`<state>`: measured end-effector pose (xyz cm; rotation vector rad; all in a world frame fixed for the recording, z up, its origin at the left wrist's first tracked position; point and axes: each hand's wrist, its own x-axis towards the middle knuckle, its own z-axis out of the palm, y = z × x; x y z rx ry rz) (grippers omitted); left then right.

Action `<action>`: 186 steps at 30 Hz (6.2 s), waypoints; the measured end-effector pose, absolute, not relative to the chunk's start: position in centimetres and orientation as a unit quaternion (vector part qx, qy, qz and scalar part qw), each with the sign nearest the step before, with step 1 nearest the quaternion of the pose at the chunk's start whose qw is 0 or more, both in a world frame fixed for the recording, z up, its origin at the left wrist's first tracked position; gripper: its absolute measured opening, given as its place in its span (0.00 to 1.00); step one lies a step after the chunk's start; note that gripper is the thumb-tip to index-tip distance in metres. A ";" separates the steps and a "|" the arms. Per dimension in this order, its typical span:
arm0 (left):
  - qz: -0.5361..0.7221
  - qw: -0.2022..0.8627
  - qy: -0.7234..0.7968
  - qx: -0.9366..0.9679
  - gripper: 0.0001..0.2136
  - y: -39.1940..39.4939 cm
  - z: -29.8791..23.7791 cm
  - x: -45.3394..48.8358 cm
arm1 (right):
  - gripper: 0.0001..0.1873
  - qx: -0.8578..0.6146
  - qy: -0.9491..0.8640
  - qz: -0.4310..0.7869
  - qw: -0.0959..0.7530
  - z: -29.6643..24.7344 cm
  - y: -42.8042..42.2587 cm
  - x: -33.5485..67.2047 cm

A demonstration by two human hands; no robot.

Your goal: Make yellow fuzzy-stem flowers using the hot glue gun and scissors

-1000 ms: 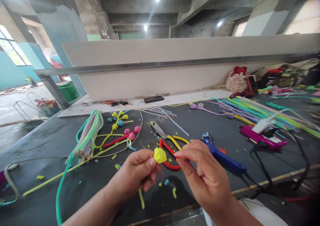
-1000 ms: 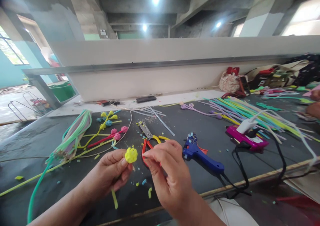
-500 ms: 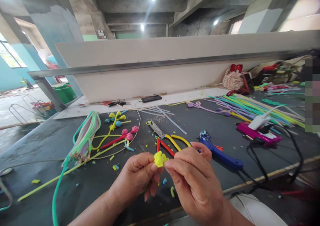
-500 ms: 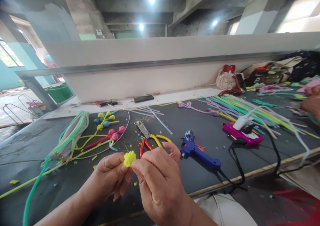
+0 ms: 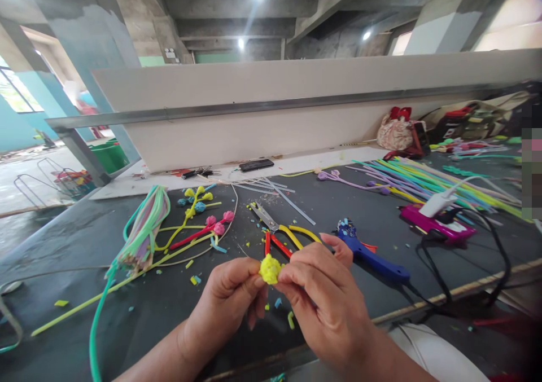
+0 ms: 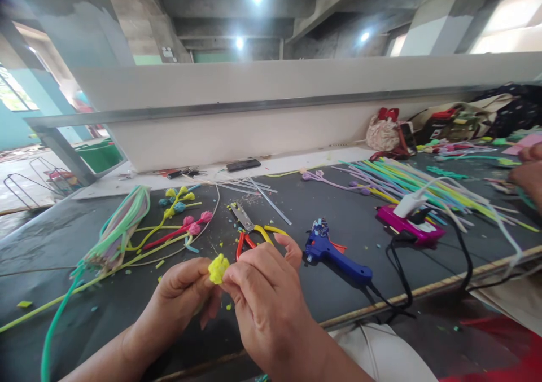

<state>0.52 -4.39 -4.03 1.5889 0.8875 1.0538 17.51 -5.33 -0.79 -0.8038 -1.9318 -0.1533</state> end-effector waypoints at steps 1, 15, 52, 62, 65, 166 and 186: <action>0.438 0.481 0.365 0.666 0.16 -4.4 -4.1 0.5 | 0.09 -0.331 -0.793 -0.061 0.508 -0.8 -5.4 17.4; 0.450 0.212 0.327 0.804 0.12 -4.4 -3.7 -0.1 | 0.10 -0.321 -0.796 -0.028 0.513 -1.3 -5.8 17.6; 0.418 0.430 0.349 0.720 0.17 -4.5 -4.2 0.5 | 0.09 -0.319 -0.783 -0.015 0.534 -0.9 -6.0 18.0; 0.430 0.417 0.394 0.697 0.19 -4.8 -3.9 1.0 | 0.08 -0.318 -0.809 -0.005 0.495 -1.1 -5.2 17.9; 0.423 0.405 0.398 0.706 0.20 -4.7 -3.9 0.8 | 0.08 -0.321 -0.826 0.010 0.463 -1.0 -5.0 18.1; 0.352 0.799 0.230 0.431 0.11 -3.9 -4.7 -0.1 | 0.13 -0.263 -0.815 0.007 0.516 -1.0 -5.6 18.0; 0.332 0.818 0.269 0.385 0.13 -3.7 -4.5 -0.7 | 0.06 -0.235 -0.811 0.086 0.528 -0.9 -4.6 18.7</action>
